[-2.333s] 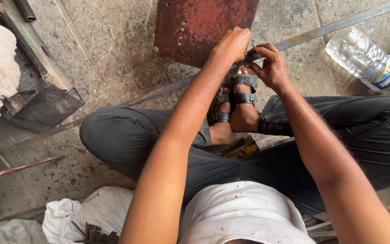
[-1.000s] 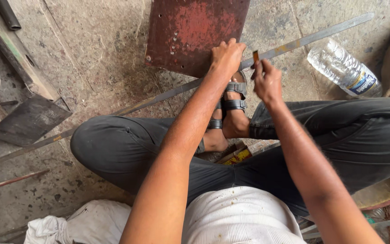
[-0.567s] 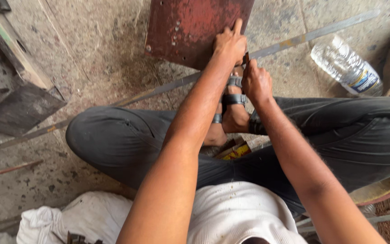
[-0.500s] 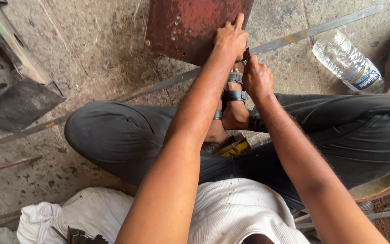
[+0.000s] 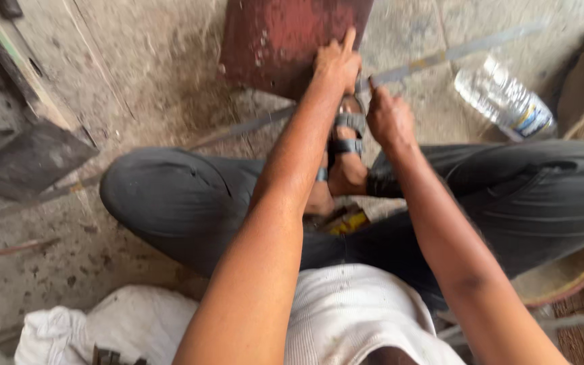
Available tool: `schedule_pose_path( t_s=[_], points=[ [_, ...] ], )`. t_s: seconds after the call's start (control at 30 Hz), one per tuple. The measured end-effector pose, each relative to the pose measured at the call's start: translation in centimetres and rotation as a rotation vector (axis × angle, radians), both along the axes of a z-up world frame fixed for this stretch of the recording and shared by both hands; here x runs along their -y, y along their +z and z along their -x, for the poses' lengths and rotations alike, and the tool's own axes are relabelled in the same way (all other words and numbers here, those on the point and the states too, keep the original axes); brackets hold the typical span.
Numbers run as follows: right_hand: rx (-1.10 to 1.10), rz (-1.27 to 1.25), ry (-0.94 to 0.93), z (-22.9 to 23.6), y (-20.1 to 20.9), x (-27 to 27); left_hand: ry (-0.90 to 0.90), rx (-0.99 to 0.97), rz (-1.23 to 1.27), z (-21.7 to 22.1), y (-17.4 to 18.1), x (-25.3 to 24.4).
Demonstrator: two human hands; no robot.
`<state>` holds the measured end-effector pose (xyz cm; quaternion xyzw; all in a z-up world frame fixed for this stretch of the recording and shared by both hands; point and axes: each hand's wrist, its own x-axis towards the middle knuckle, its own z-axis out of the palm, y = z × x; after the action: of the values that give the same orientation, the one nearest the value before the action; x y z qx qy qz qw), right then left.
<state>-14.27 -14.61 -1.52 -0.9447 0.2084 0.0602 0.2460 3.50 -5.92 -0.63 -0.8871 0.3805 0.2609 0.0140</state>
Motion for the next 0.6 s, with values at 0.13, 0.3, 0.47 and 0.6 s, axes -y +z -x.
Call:
schedule_pose_path(
  t_s=[0.13, 0.3, 0.47, 0.6],
  points=[
    [0.035, -0.006, -0.017, -1.8, -0.9, -1.2, 0.034, -0.091, -0.117, 0.2, 1.6, 0.2],
    [-0.049, -0.075, -0.031, -1.9, -1.1, -1.6, 0.017, -0.141, -0.155, 0.1, 2.2, 0.4],
    [0.012, -0.062, -0.001, -0.3, -1.4, -1.2, -0.005, -0.09, -0.105, 0.5, 2.4, 0.5],
    [0.014, -0.049, 0.086, 4.0, -5.6, 0.2, 0.047, -0.094, -0.131, 0.8, 1.7, 0.6]
  ],
)
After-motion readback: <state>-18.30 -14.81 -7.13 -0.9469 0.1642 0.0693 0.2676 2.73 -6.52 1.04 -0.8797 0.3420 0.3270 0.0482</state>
